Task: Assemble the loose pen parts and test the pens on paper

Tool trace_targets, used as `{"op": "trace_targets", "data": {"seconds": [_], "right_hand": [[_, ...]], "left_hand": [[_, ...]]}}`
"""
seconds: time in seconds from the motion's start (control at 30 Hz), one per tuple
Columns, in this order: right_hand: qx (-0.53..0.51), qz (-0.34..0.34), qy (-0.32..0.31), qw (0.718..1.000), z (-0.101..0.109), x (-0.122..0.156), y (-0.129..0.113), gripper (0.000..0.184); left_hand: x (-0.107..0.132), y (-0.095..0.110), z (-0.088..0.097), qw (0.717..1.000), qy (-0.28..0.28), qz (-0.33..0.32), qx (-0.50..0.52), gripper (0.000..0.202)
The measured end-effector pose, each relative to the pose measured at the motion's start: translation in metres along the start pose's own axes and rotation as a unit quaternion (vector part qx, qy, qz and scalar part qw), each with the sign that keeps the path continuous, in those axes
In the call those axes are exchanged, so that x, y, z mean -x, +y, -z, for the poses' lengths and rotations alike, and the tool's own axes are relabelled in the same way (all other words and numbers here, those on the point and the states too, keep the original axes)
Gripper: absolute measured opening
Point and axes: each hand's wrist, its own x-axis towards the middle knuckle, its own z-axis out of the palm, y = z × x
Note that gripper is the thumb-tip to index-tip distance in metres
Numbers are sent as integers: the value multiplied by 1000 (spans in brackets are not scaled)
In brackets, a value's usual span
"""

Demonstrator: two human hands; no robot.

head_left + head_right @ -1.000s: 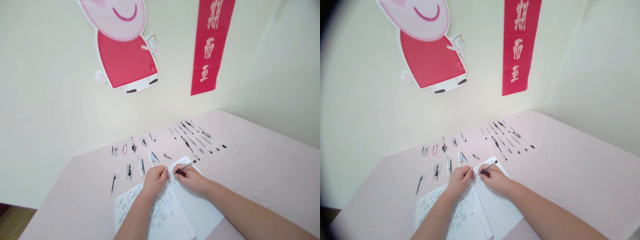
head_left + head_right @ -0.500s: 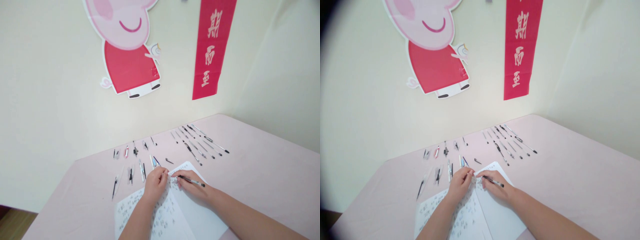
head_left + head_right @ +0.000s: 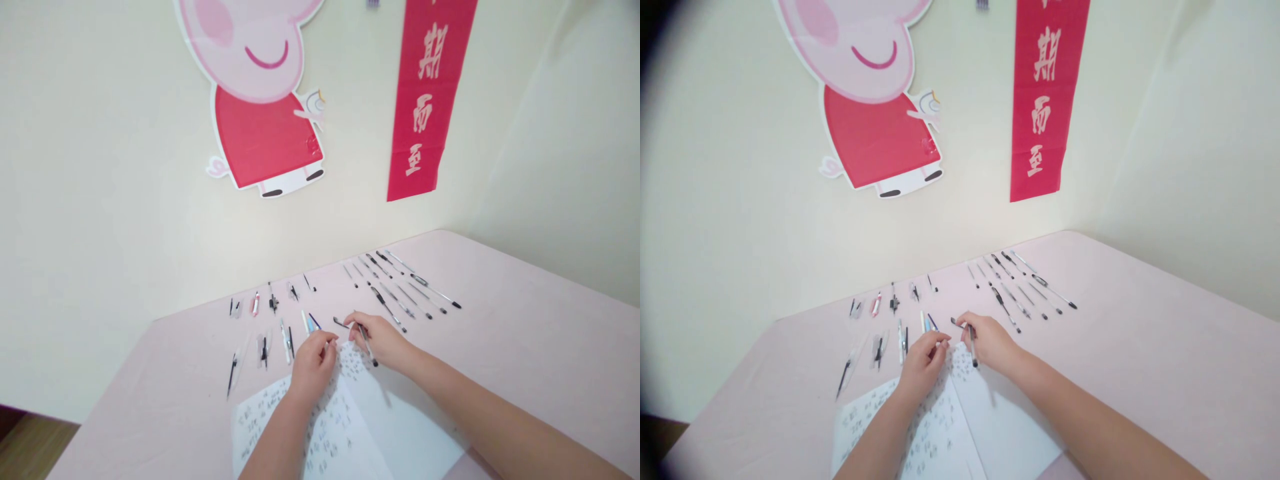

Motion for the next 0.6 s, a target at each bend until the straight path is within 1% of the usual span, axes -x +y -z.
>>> {"op": "trace_targets", "data": {"seconds": [0.1,0.23,0.33,0.43,0.6], "right_hand": [[75,-8,20,997,1,-19,-2,32],[112,-11,66,991,-10,-33,2,36],[128,-21,93,987,-17,-34,5,41],[152,-12,107,982,-19,-31,7,44],[178,-8,95,979,-19,-29,12,46]], "left_hand": [[-1,-2,-1,1000,14,1,6,21],[-1,-2,0,1000,21,6,6,23],[-2,-2,0,1000,16,5,12,23],[-2,-2,0,1000,19,8,22,23],[-1,-3,-1,998,28,20,43,23]]}}
